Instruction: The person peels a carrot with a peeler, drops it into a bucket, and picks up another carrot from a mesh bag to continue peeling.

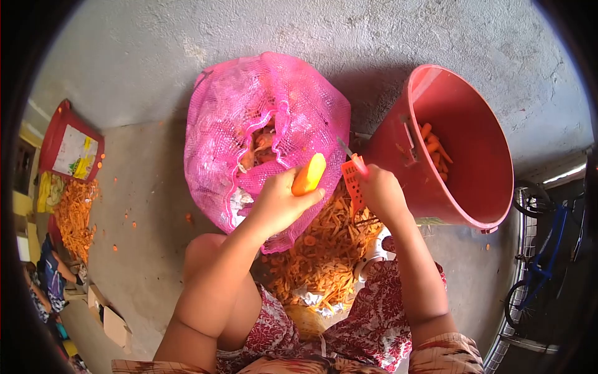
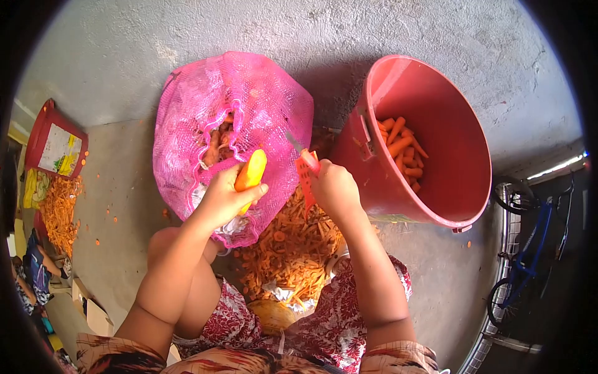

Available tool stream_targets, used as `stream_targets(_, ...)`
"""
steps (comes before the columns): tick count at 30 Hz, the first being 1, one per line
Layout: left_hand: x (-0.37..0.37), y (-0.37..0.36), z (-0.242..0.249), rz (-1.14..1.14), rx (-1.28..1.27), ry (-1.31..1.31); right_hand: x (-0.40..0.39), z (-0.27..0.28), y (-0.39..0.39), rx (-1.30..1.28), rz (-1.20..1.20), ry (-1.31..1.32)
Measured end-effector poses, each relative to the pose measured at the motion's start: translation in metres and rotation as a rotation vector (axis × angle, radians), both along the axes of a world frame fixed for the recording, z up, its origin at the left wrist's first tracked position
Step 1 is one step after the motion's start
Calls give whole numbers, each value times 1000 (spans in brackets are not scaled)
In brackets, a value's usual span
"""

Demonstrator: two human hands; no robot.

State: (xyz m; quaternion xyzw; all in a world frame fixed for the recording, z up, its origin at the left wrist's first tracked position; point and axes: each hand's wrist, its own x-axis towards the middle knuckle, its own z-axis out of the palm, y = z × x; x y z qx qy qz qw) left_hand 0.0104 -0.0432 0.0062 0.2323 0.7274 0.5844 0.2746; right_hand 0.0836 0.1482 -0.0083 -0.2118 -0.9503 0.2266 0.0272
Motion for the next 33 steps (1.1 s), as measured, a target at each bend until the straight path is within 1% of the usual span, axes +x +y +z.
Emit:
stream_targets(3, -2, 5, 3, 59, 83, -3, -2, -1, -5, -82, 58, -19)
stream_targets(5, -8, 8, -8, 151, 57, 206, -2, -1, -11, -103, 96, -66)
stream_targets(6, -11, 9, -13, 195, 45, 311, -2, 1, -14, -170, 85, -85)
stream_targets(7, -13, 11, -17, 219, 33, 530, -2, 4, -17, -238, 74, -104)
stream_targets(8, -14, 11, -20, 248, -17, 581, -2, 5, -19, -306, 64, -122)
stream_targets(9, -13, 11, -20, 277, -68, 632, -3, 4, -19, -302, 49, -165)
stream_targets(10, -13, 11, -18, 306, -121, 682, -3, -9, -16, -438, 57, -117)
stream_targets(11, -13, 12, -13, 285, 64, 357, -2, -30, -12, -573, 66, -68)
stream_targets(12, -15, 13, -4, 257, 244, 28, -4, -25, -17, -708, 73, -18)
stream_targets(13, -16, 14, 1, 220, 419, -302, -2, -18, -21, -783, 17, -46)
stream_targets(15, -17, 15, -3, 238, 628, -598, 2, 1, -32, -931, -98, -103)
stream_targets(16, -18, 15, -8, 245, 730, -748, 3, -6, -34, -970, -97, -76)
stream_targets(17, -21, 17, -18, 304, 732, -825, 6, -19, -36, -1010, -96, -49)
stream_targets(18, -22, 18, -24, 284, 754, -807, 6, -20, -41, -1050, -93, -23)
stream_targets(19, -23, 19, -29, 264, 776, -790, 8, -13, -46, -1135, -176, -35)
stream_targets(20, -24, 20, -34, 243, 799, -773, 9, -18, -48, -1106, -152, 19)
stream_targets(23, -22, 23, -32, 254, 849, -837, 13, -28, -51, -1004, -81, 170)
stream_targets(26, -16, 27, -19, 273, 906, -736, 12, -18, -54, -931, -55, 196)
stream_targets(29, -18, 30, -15, 242, 1072, -745, 11, -13, -55, -825, -63, 194)
stream_targets(32, -19, 29, -11, 329, 1066, -836, 12, 2, -56, -646, -27, 217)
stream_targets(33, -19, 29, -12, 363, 1055, -847, 12, 0, -56, -600, -12, 223)
